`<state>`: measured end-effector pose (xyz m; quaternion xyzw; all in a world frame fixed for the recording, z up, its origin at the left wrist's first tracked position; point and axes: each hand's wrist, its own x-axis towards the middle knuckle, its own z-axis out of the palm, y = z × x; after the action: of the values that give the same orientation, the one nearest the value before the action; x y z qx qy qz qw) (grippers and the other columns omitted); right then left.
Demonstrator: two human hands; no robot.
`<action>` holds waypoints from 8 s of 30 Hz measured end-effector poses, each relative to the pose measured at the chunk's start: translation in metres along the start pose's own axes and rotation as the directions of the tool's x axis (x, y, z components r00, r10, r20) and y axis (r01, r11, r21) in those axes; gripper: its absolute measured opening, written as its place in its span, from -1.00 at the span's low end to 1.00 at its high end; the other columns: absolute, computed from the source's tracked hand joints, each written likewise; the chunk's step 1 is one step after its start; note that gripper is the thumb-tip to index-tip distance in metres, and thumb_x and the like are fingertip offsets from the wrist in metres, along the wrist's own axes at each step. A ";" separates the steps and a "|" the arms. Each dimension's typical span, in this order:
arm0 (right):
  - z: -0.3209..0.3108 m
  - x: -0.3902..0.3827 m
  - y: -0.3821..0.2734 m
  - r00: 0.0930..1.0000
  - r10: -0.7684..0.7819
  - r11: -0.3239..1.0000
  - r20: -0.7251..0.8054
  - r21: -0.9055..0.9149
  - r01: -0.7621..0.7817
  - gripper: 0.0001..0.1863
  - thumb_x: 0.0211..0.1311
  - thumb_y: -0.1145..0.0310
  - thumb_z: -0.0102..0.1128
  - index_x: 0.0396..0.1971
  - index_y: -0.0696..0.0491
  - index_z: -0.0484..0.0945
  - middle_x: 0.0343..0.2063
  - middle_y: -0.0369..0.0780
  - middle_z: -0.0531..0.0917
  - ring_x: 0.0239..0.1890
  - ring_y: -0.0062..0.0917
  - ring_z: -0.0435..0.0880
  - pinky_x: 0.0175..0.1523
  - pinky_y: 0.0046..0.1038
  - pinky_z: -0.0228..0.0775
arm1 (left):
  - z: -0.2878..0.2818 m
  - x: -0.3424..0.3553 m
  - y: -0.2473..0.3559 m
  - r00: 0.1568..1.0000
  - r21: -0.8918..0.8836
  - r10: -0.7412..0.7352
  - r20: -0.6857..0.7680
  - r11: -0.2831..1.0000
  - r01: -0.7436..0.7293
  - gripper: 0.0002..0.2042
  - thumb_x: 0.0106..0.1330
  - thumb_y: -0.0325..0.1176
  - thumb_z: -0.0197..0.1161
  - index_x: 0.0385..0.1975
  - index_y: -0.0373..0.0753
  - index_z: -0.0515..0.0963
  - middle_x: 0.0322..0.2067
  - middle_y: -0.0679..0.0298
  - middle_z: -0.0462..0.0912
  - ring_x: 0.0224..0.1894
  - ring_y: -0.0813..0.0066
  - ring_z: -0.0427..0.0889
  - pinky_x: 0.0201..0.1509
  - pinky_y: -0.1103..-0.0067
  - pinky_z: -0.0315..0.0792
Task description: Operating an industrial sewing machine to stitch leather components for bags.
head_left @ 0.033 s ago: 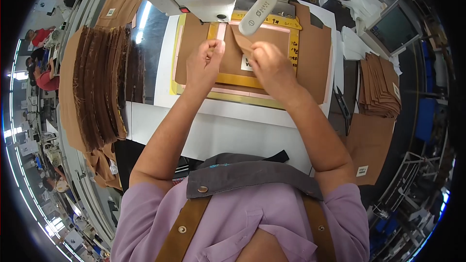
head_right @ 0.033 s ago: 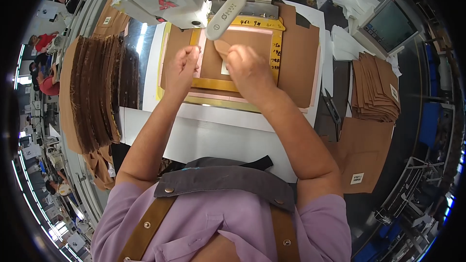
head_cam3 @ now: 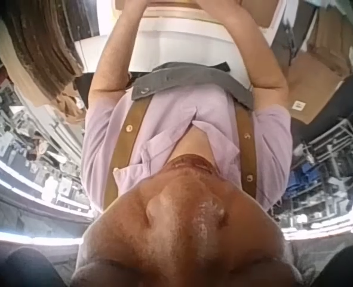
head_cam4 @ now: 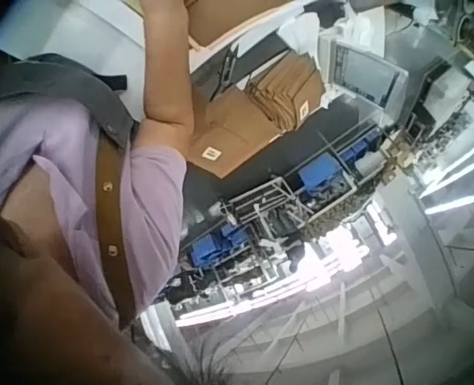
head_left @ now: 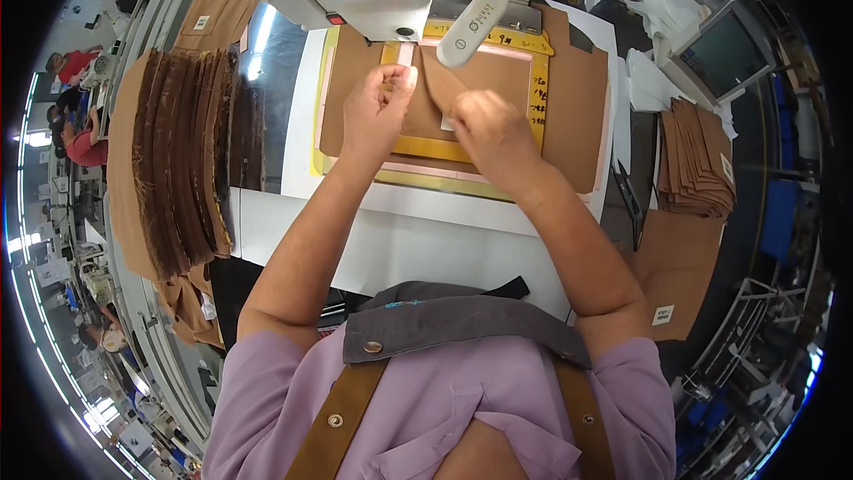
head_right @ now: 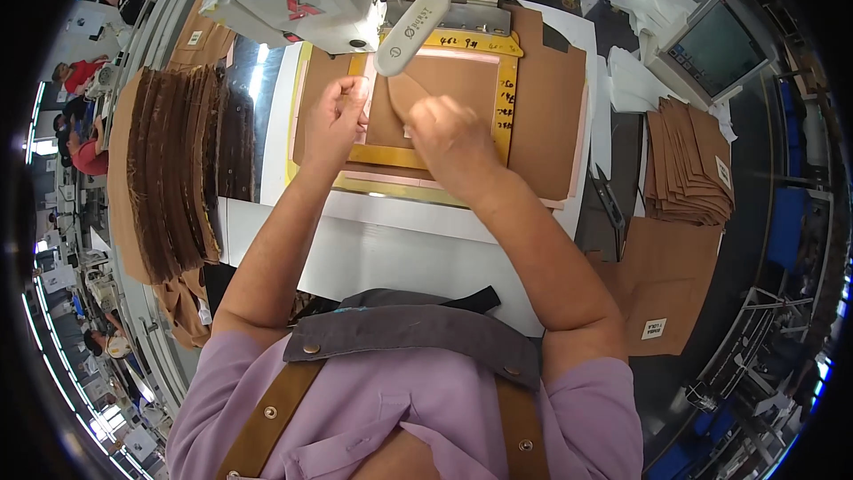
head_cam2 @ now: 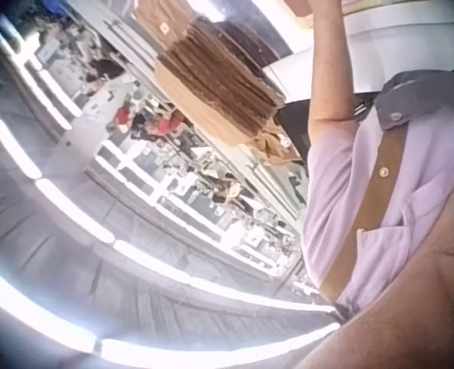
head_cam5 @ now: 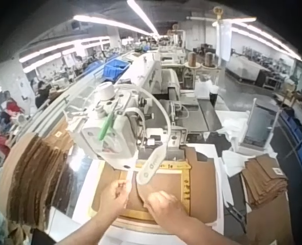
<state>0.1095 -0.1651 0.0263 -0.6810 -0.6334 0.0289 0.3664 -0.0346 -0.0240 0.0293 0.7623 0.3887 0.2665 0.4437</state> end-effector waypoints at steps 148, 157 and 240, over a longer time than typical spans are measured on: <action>0.048 0.081 0.068 0.989 -0.148 0.918 0.013 -0.370 0.142 -0.66 -0.07 0.35 0.26 -0.20 0.05 0.62 -0.12 -0.17 0.59 -0.34 -0.26 0.67 -0.25 -0.16 0.52 | 0.027 0.054 -0.024 0.969 0.420 0.241 -0.051 0.885 -0.199 -0.84 0.13 -0.33 0.32 -0.62 -0.23 0.60 -0.74 0.26 0.54 -0.70 0.31 0.51 -0.52 0.41 0.37; 0.043 0.086 0.059 0.991 -0.026 0.923 0.130 -0.377 0.073 -0.67 -0.04 0.35 0.23 -0.17 0.01 0.59 -0.13 -0.19 0.60 -0.33 -0.25 0.68 -0.22 -0.12 0.54 | 0.029 0.052 -0.028 0.950 0.431 0.308 -0.057 0.866 -0.254 -0.83 0.14 -0.37 0.30 -0.65 -0.25 0.55 -0.73 0.28 0.49 -0.66 0.30 0.48 -0.45 0.39 0.30; 0.040 0.082 0.065 0.989 -0.140 0.965 -0.035 -0.227 0.129 -0.82 0.06 0.38 0.35 -0.31 0.05 0.65 -0.37 -0.22 0.64 -0.38 -0.31 0.68 -0.30 -0.30 0.56 | 0.005 0.036 -0.039 0.962 0.187 0.270 -0.023 0.947 -0.262 -0.82 0.09 -0.47 0.34 -0.65 -0.27 0.47 -0.71 0.34 0.32 -0.61 0.42 0.34 -0.31 0.46 0.24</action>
<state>0.1603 -0.0695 -0.0025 -0.6738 -0.6680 -0.0848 0.3043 -0.0245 0.0153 -0.0050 0.8384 0.3157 0.3055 0.3226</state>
